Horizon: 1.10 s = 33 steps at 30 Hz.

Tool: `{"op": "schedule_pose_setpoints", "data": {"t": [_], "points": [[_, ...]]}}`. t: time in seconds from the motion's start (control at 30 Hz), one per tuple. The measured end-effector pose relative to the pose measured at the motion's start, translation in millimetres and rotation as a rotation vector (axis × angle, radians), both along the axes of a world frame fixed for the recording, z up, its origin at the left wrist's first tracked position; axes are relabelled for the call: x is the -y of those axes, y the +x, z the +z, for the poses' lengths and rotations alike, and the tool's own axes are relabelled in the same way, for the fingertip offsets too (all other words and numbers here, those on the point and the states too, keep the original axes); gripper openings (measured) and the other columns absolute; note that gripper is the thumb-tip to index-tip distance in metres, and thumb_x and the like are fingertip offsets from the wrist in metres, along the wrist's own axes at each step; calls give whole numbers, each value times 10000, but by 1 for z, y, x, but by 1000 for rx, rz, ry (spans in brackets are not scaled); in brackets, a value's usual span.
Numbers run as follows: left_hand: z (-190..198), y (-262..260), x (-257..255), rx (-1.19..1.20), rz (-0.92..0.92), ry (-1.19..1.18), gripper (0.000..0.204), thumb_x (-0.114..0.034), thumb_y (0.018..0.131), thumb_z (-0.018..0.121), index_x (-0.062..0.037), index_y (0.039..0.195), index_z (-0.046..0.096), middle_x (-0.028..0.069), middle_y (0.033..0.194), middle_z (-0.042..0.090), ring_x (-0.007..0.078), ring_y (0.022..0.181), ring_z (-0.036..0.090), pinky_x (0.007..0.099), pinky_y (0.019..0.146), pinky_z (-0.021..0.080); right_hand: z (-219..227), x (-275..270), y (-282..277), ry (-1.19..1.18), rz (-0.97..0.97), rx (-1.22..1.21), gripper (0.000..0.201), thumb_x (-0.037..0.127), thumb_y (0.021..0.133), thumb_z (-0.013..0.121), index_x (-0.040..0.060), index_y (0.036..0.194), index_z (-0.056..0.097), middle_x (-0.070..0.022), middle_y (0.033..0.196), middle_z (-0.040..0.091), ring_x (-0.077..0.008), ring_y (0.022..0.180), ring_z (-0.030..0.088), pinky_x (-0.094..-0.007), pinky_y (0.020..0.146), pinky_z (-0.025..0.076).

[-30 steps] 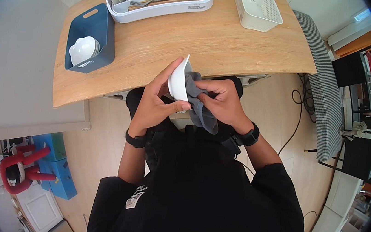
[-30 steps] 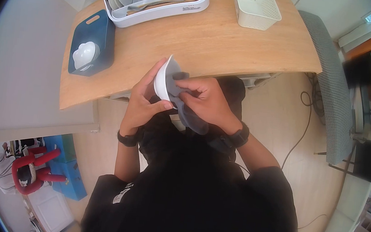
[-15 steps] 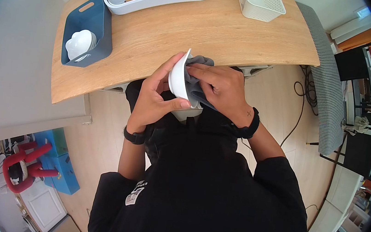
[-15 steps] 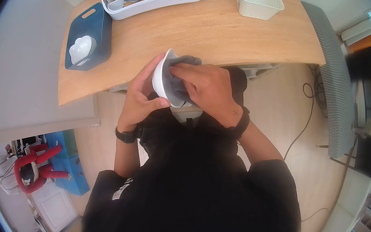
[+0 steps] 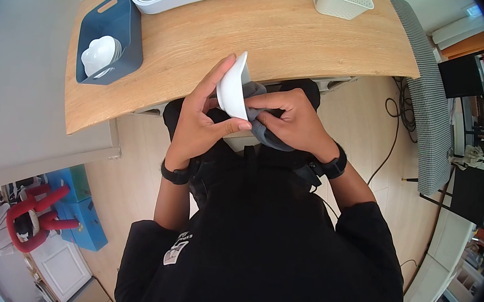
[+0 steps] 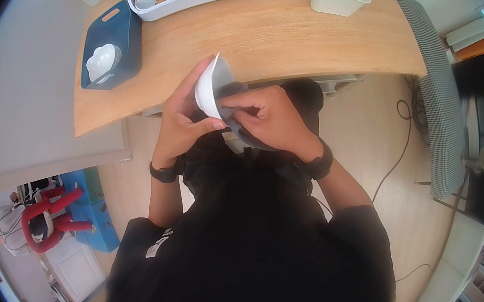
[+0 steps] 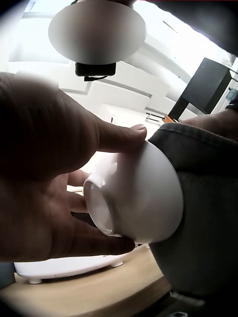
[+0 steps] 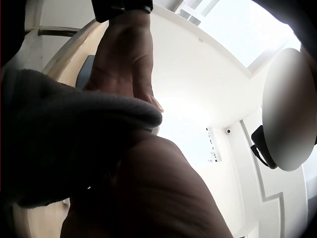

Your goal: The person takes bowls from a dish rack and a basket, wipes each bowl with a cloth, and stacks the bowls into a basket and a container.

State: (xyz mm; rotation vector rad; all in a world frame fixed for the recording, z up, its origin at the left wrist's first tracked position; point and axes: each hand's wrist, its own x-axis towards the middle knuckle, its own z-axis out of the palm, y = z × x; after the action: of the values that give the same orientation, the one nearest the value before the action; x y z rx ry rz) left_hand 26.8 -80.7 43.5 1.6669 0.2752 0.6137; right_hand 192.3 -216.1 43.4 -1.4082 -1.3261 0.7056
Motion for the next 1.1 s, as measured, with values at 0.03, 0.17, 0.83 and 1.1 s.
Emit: {"op": "schedule_pose_setpoints", "data": {"t": [0.03, 0.17, 0.83, 1.1], "points": [[-1, 0, 1, -3, 1, -12, 1039, -205, 669, 948, -90, 1548, 406, 141, 1508, 492, 225, 1273, 569, 372, 988, 536, 1, 0, 1, -6, 30, -128, 314, -56, 847, 631, 18, 1129, 747, -116, 944, 771, -140, 802, 714, -267, 753, 548], [3, -1, 6, -35, -13, -83, 1040, -225, 707, 931, -85, 1568, 366, 150, 1469, 518, 224, 1261, 572, 383, 1026, 501, 3, -1, -1, 25, 16, -282, 283, -76, 888, 602, -49, 1144, 721, -128, 992, 766, -112, 876, 695, -270, 787, 554], [5, -3, 10, -57, -16, -139, 1026, -302, 766, 898, -53, 1578, 322, 157, 1438, 525, 232, 1262, 568, 389, 1078, 451, -12, -11, -8, 195, -196, 327, 325, -28, 763, 654, 109, 1033, 771, -93, 848, 725, -275, 697, 666, -353, 619, 522], [-5, -5, 5, -65, 23, -55, 1019, -281, 747, 909, -64, 1569, 346, 155, 1462, 513, 226, 1241, 571, 388, 1042, 480, -14, -4, -13, 93, -99, 121, 314, -48, 782, 629, 73, 1040, 760, -133, 784, 704, -255, 638, 654, -318, 595, 505]]}}
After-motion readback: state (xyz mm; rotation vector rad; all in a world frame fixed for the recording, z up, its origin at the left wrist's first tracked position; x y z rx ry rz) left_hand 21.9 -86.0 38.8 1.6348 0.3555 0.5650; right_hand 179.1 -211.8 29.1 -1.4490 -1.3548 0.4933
